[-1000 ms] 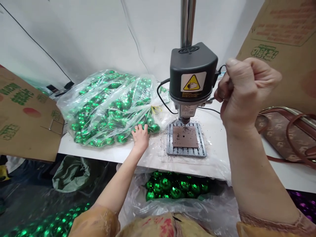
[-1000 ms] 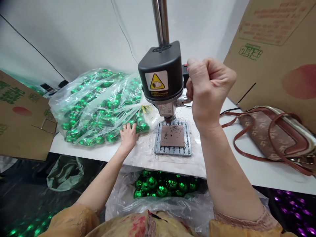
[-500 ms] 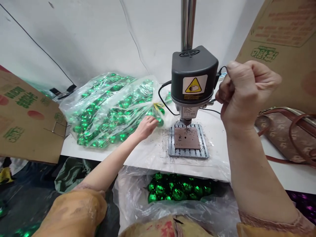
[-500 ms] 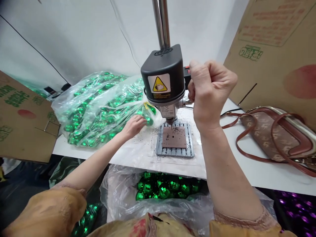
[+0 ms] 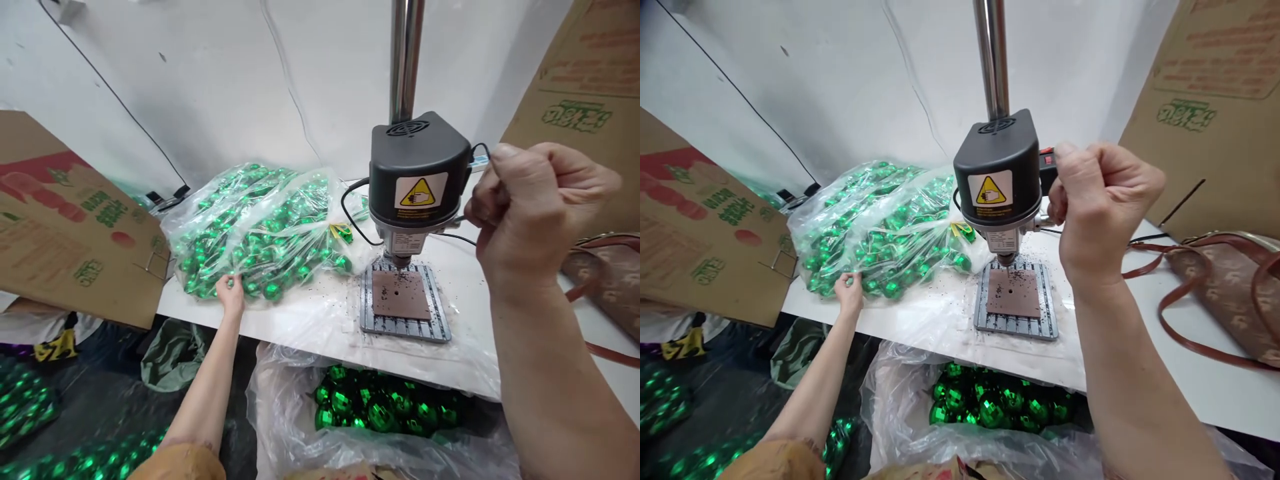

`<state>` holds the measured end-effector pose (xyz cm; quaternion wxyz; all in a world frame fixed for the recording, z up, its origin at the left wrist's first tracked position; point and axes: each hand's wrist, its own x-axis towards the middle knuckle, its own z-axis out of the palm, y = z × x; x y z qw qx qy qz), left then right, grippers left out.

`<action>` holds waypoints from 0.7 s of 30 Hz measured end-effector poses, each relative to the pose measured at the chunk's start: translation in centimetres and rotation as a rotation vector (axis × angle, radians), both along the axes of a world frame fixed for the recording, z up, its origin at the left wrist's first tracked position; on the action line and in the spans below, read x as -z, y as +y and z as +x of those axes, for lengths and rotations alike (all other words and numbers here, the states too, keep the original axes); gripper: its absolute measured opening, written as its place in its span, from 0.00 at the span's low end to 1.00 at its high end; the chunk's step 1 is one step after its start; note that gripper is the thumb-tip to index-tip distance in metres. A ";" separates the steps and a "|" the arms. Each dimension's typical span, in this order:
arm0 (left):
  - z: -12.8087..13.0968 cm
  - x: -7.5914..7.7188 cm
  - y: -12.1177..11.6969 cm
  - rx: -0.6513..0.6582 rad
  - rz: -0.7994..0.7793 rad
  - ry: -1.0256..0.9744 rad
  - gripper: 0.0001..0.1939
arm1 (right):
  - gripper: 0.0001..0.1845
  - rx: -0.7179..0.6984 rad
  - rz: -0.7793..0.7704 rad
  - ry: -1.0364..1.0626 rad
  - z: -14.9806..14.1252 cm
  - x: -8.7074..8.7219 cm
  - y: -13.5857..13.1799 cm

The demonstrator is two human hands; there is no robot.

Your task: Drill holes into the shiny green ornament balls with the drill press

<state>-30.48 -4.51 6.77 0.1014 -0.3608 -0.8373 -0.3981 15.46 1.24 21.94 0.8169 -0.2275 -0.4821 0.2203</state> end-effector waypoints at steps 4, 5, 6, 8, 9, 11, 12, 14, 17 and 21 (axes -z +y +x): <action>0.1 -4.1 4.6 0.108 0.353 -0.197 0.15 | 0.22 0.023 -0.065 -0.058 0.1 -0.1 -0.5; 0.4 -5.1 5.7 0.213 0.511 -0.327 0.16 | 0.22 0.027 -0.075 -0.072 0.1 -0.1 -0.6; 0.9 -6.0 6.5 0.335 0.650 -0.470 0.18 | 0.22 0.030 -0.074 -0.076 0.1 -0.1 -0.6; 1.8 -7.3 7.6 0.571 0.803 -0.741 0.20 | 0.22 0.029 -0.050 -0.050 0.1 -0.1 -0.4; 2.3 -7.8 7.9 0.656 0.796 -0.827 0.20 | 0.22 0.023 -0.038 -0.030 0.0 0.0 -0.3; 2.6 -8.9 8.2 0.765 0.759 -0.912 0.16 | 0.22 0.012 -0.023 0.000 -0.1 0.0 -0.1; 2.5 -9.6 8.3 0.800 0.766 -0.916 0.14 | 0.22 0.011 -0.020 0.002 -0.1 0.0 0.0; 1.5 -11.3 8.7 0.831 0.819 -0.871 0.11 | 0.22 0.013 -0.016 -0.004 -0.1 0.0 0.0; -0.5 -14.1 10.0 0.780 0.814 -0.788 0.12 | 0.22 0.015 -0.025 -0.008 -0.1 -0.1 -0.2; -2.4 -16.2 12.0 0.642 0.715 -0.739 0.15 | 0.22 0.013 -0.044 -0.004 -0.1 -0.2 -0.3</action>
